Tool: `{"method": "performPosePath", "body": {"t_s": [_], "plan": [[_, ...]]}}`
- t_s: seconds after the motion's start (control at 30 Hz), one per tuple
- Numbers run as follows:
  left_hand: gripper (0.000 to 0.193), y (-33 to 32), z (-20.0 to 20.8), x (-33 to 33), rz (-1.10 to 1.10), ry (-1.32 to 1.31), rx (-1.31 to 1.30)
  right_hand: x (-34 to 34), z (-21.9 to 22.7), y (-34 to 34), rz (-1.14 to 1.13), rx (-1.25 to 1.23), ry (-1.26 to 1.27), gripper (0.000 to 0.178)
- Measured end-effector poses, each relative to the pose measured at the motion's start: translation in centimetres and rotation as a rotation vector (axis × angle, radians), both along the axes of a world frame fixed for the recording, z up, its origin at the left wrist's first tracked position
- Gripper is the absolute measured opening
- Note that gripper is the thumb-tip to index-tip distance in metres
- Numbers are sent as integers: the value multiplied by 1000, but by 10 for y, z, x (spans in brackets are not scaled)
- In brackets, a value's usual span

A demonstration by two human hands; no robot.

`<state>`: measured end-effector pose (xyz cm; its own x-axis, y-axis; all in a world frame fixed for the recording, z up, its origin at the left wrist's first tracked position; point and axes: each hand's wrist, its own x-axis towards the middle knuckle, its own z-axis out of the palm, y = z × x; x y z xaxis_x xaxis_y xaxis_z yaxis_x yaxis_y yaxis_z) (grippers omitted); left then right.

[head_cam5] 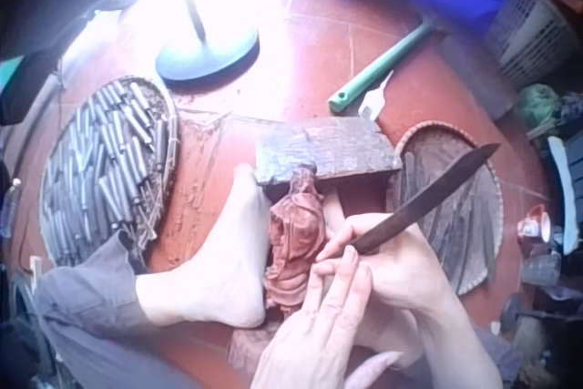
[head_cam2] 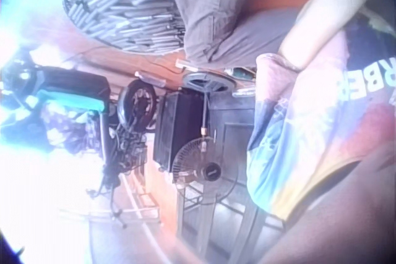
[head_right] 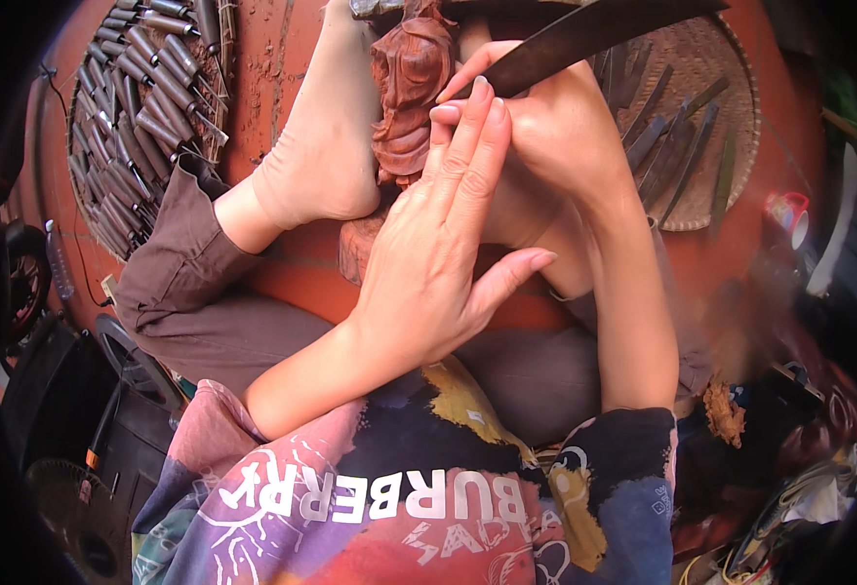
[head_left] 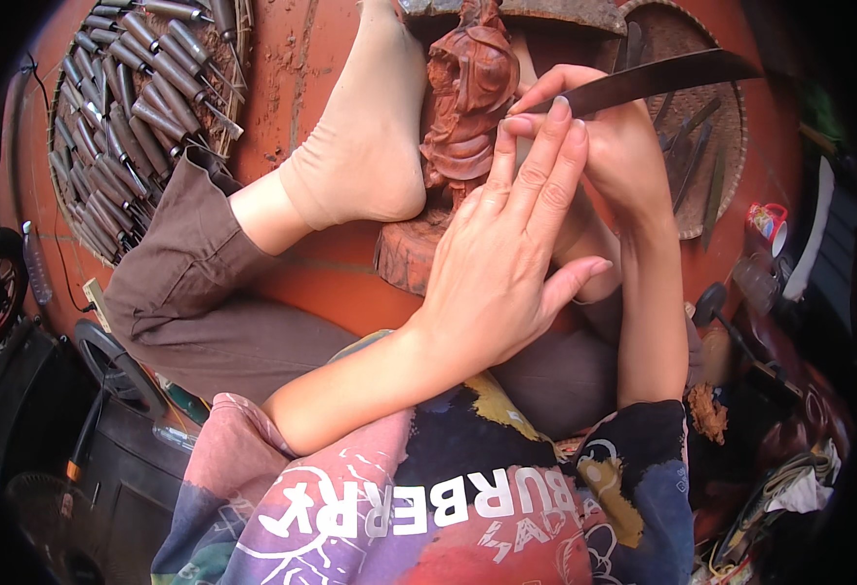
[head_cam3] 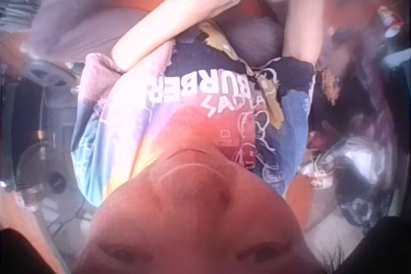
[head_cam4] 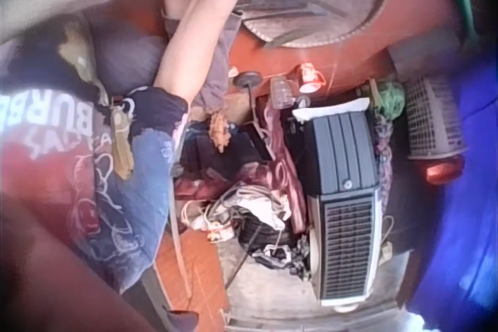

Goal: The person carves a wooden figurine using a carving knife, shaping and refining details on the figure while sitting cross-legged on the floor.

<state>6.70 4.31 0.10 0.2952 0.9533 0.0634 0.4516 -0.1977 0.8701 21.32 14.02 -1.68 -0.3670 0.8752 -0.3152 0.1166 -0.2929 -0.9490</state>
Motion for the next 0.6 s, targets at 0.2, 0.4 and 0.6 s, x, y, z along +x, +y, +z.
{"method": "performPosePath", "body": {"t_s": [0.2, 0.4, 0.6], "plan": [[100, -3, 5, -4, -37, 37, -42, 1, 0, -6, -28, -87, 23, 14], [96, -6, 13, 0, -70, 69, -92, 12, -22, -6, 30, 96, 91, 13], [94, 4, 6, 3, -73, 114, -76, 16, -31, -1, -37, -42, 209, 14]]}}
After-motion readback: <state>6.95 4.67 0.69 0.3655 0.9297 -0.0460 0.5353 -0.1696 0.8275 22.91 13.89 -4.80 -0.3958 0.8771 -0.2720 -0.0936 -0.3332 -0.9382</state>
